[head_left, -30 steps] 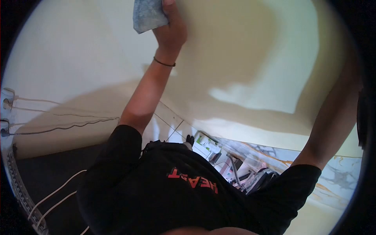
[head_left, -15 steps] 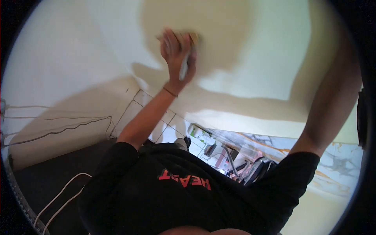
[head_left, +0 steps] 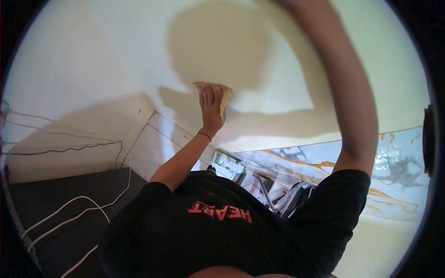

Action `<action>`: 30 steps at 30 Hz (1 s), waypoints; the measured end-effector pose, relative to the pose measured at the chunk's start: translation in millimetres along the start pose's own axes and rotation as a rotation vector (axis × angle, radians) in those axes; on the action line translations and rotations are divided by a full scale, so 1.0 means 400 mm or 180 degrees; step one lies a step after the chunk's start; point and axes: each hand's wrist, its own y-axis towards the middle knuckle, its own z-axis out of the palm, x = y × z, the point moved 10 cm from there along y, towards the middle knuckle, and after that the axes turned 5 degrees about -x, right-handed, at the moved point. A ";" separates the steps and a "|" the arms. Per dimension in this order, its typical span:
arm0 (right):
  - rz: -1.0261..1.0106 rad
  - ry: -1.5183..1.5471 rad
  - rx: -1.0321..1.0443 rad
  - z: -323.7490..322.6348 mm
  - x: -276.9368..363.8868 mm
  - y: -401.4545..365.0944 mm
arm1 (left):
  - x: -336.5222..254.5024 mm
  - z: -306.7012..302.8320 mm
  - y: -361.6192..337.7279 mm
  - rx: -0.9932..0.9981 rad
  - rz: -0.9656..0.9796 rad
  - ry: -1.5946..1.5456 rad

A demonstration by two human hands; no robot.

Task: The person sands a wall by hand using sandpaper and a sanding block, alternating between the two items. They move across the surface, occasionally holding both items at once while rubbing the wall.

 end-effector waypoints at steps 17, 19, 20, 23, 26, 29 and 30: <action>0.1280 0.0314 0.0436 -0.370 -0.299 -0.577 | -0.345 -0.066 0.165 -0.0596 0.0475 -0.0526; 0.1332 -0.0166 0.1468 -0.324 -0.239 -0.680 | -0.340 -0.034 0.125 -0.0518 0.0419 -0.0416; 0.1348 0.0272 0.1303 -0.321 -0.177 -0.724 | -0.330 -0.034 0.124 -0.0578 0.0363 -0.0426; 0.1063 0.0762 0.2083 -0.298 0.041 -0.888 | -0.349 -0.068 0.191 -0.0766 0.0373 -0.0610; 0.0969 0.0797 0.1665 -0.330 0.098 -0.898 | -0.412 -0.117 0.266 -0.1188 0.0708 -0.0763; 0.1090 0.1069 0.2067 -0.323 0.029 -0.849 | -0.444 -0.096 0.267 -0.1101 0.0816 -0.0677; 0.1136 0.0734 0.1904 -0.333 -0.024 -0.812 | -0.439 -0.059 0.225 -0.0995 0.0753 -0.0438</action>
